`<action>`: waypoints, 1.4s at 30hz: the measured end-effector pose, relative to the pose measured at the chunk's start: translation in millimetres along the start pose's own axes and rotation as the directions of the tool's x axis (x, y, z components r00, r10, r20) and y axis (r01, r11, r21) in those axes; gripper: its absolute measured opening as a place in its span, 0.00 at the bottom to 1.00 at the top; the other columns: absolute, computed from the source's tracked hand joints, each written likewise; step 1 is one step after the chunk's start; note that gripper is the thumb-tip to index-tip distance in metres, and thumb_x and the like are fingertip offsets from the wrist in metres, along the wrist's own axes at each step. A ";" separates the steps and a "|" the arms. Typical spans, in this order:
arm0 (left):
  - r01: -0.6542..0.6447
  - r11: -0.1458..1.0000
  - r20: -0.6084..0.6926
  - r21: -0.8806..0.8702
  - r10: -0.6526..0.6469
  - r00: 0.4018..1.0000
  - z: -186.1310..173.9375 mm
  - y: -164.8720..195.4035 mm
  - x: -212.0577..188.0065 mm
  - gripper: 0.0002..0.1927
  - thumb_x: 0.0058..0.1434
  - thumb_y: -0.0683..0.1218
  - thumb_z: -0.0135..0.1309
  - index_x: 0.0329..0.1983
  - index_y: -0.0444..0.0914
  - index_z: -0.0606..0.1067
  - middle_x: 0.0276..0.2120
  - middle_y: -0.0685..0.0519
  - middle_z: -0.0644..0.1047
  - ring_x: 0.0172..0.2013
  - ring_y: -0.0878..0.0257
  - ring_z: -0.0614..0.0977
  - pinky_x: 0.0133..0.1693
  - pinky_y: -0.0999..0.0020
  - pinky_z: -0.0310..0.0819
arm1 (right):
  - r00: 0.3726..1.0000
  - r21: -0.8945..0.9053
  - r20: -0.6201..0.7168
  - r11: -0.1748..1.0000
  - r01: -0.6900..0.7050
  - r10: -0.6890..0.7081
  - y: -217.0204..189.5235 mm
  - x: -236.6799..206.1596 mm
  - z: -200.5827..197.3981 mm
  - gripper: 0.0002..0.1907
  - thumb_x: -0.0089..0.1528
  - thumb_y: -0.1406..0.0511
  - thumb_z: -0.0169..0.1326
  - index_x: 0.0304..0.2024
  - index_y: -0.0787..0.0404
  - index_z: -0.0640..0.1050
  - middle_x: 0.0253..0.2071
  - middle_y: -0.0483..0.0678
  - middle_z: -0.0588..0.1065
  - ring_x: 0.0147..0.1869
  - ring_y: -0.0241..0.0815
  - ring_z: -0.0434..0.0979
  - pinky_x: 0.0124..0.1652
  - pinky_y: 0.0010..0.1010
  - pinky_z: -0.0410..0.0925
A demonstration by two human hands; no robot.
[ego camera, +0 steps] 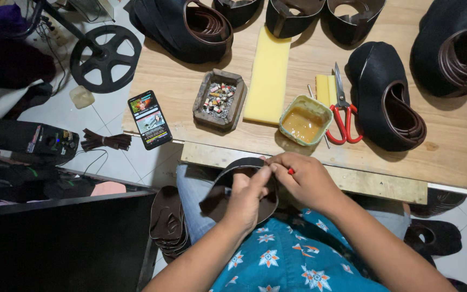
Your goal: The person sits at a workbench and uses a brush to apply glue from a small container onto the inner edges of leather shoe upper components. They rotate each component to coat different sections, then set the finished piece aside with other completed uppers on the table.
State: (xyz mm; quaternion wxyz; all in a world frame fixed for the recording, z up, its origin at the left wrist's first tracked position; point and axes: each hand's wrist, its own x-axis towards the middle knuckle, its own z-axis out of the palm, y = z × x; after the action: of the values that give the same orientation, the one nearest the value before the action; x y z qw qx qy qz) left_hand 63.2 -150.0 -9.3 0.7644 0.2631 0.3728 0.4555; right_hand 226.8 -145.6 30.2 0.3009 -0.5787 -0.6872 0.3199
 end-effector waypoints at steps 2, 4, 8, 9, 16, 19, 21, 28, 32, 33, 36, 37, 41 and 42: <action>-0.140 0.977 0.062 0.164 0.131 0.989 1.5 -1.6 5.3 0.11 0.69 0.45 0.56 0.47 0.33 0.78 0.42 0.53 0.79 0.42 0.66 0.78 0.46 0.69 0.74 | 1.000 -0.013 0.023 1.000 0.014 -0.013 4.2 6.3 -1.5 0.10 0.63 0.64 0.53 0.41 0.63 0.81 0.35 0.55 0.80 0.40 0.52 0.82 0.41 0.36 0.72; -0.057 0.993 0.010 0.107 0.057 0.998 -4.2 -3.3 9.7 0.09 0.70 0.45 0.56 0.42 0.33 0.78 0.36 0.53 0.78 0.34 0.66 0.75 0.38 0.69 0.69 | 0.993 -0.015 0.045 0.994 -0.109 0.109 7.5 12.2 -5.6 0.11 0.64 0.61 0.55 0.38 0.64 0.80 0.31 0.56 0.79 0.34 0.52 0.80 0.37 0.36 0.71; 0.122 0.993 -0.109 -0.002 -0.122 0.987 -20.0 -20.7 18.7 0.07 0.64 0.44 0.53 0.40 0.37 0.79 0.35 0.54 0.81 0.33 0.69 0.79 0.36 0.72 0.73 | 0.993 0.059 0.052 0.992 -0.108 0.105 12.3 21.9 -12.7 0.12 0.63 0.61 0.55 0.35 0.64 0.79 0.27 0.54 0.78 0.30 0.49 0.79 0.33 0.35 0.70; 0.099 0.995 -0.113 -0.015 -0.100 0.989 -25.3 -27.6 20.3 0.07 0.64 0.43 0.53 0.39 0.36 0.79 0.35 0.53 0.81 0.33 0.68 0.80 0.37 0.71 0.74 | 0.993 0.019 0.029 0.993 -0.119 0.119 12.9 23.4 -12.3 0.12 0.64 0.60 0.55 0.35 0.63 0.79 0.27 0.54 0.78 0.30 0.50 0.79 0.33 0.37 0.70; -0.003 0.998 -0.224 -0.057 -0.009 0.975 -58.5 -83.5 48.0 0.07 0.64 0.39 0.50 0.33 0.30 0.75 0.30 0.47 0.78 0.31 0.60 0.81 0.43 0.63 0.84 | 0.962 -0.313 -0.241 0.948 0.049 -0.129 15.5 40.1 5.0 0.09 0.66 0.62 0.55 0.38 0.62 0.77 0.33 0.55 0.77 0.37 0.58 0.78 0.34 0.46 0.69; 0.096 0.995 -0.284 0.016 -0.088 0.955 -69.7 -96.5 61.5 0.11 0.64 0.40 0.49 0.30 0.26 0.76 0.30 0.43 0.81 0.32 0.58 0.83 0.40 0.66 0.79 | 0.954 -0.345 -0.247 0.935 0.079 -0.171 17.3 47.2 8.0 0.10 0.66 0.61 0.55 0.37 0.61 0.77 0.34 0.55 0.77 0.37 0.58 0.78 0.35 0.46 0.70; 0.127 0.988 -0.303 0.087 -0.095 0.948 -72.8 -99.6 69.0 0.13 0.65 0.41 0.49 0.31 0.24 0.76 0.30 0.41 0.81 0.31 0.58 0.81 0.38 0.66 0.77 | 0.957 -0.388 -0.234 0.919 0.071 -0.173 18.4 51.8 8.0 0.10 0.66 0.60 0.56 0.37 0.61 0.77 0.34 0.54 0.77 0.37 0.58 0.78 0.34 0.46 0.70; 0.060 0.994 -0.303 -0.093 -0.086 0.949 -47.6 -72.2 82.0 0.03 0.60 0.40 0.47 0.32 0.35 0.69 0.32 0.47 0.77 0.31 0.59 0.81 0.37 0.61 0.80 | 0.984 -0.430 -0.148 0.903 0.024 -0.097 18.1 76.1 2.2 0.11 0.67 0.58 0.54 0.37 0.58 0.78 0.34 0.54 0.77 0.37 0.59 0.79 0.35 0.48 0.70; -0.009 0.972 -0.214 -0.234 -0.043 0.976 -30.2 -42.1 72.0 0.04 0.60 0.40 0.50 0.31 0.40 0.68 0.31 0.53 0.71 0.30 0.64 0.77 0.37 0.60 0.82 | 0.996 -0.402 -0.052 0.915 0.041 -0.067 14.7 81.5 1.2 0.10 0.64 0.58 0.53 0.39 0.57 0.79 0.36 0.54 0.79 0.40 0.60 0.79 0.36 0.49 0.70; 0.016 0.981 -0.237 -0.193 -0.063 0.969 -25.5 -38.0 68.9 0.04 0.62 0.41 0.51 0.32 0.41 0.68 0.32 0.54 0.72 0.32 0.65 0.78 0.37 0.62 0.80 | 0.998 -0.401 -0.040 0.916 0.032 -0.053 14.5 81.7 0.9 0.11 0.64 0.58 0.53 0.39 0.57 0.79 0.36 0.54 0.79 0.40 0.60 0.79 0.37 0.49 0.70; 0.050 0.994 -0.276 -0.094 -0.075 0.958 -17.2 -30.2 69.6 0.05 0.65 0.43 0.53 0.36 0.39 0.71 0.35 0.54 0.76 0.34 0.67 0.80 0.36 0.66 0.78 | 0.999 -0.388 -0.017 0.921 0.035 -0.045 16.0 83.7 -1.3 0.12 0.64 0.56 0.54 0.40 0.57 0.80 0.38 0.55 0.79 0.41 0.60 0.79 0.38 0.49 0.70; 0.033 0.996 -0.268 -0.078 -0.053 0.962 -16.1 -30.3 72.6 0.04 0.65 0.42 0.53 0.36 0.36 0.72 0.35 0.52 0.77 0.34 0.65 0.81 0.36 0.66 0.78 | 0.998 -0.377 -0.016 0.925 0.054 -0.064 17.1 84.7 -2.7 0.12 0.64 0.57 0.54 0.41 0.57 0.80 0.38 0.55 0.79 0.41 0.60 0.79 0.38 0.49 0.70; -0.067 0.997 -0.282 0.036 0.075 0.957 -21.9 -42.9 83.9 0.06 0.65 0.36 0.51 0.44 0.33 0.74 0.33 0.51 0.76 0.28 0.62 0.74 0.30 0.64 0.70 | 0.996 -0.466 -0.027 0.883 0.059 -0.081 18.4 95.0 -8.1 0.10 0.65 0.58 0.55 0.41 0.57 0.81 0.39 0.53 0.79 0.42 0.60 0.79 0.39 0.50 0.70; -0.066 0.998 -0.286 0.021 0.069 0.956 -24.3 -48.4 86.9 0.05 0.64 0.36 0.51 0.42 0.32 0.73 0.33 0.50 0.76 0.30 0.62 0.77 0.34 0.63 0.75 | 0.995 -0.442 -0.035 0.895 0.066 -0.090 17.0 96.4 -10.2 0.10 0.64 0.59 0.56 0.41 0.59 0.80 0.40 0.54 0.79 0.43 0.60 0.79 0.39 0.49 0.70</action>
State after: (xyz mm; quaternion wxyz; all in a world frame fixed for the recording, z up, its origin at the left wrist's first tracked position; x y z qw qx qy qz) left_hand 94.4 -92.5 -88.1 0.6849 0.2110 0.4728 0.5126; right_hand 230.8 -47.3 27.3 0.1936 -0.6122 -0.7558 0.1282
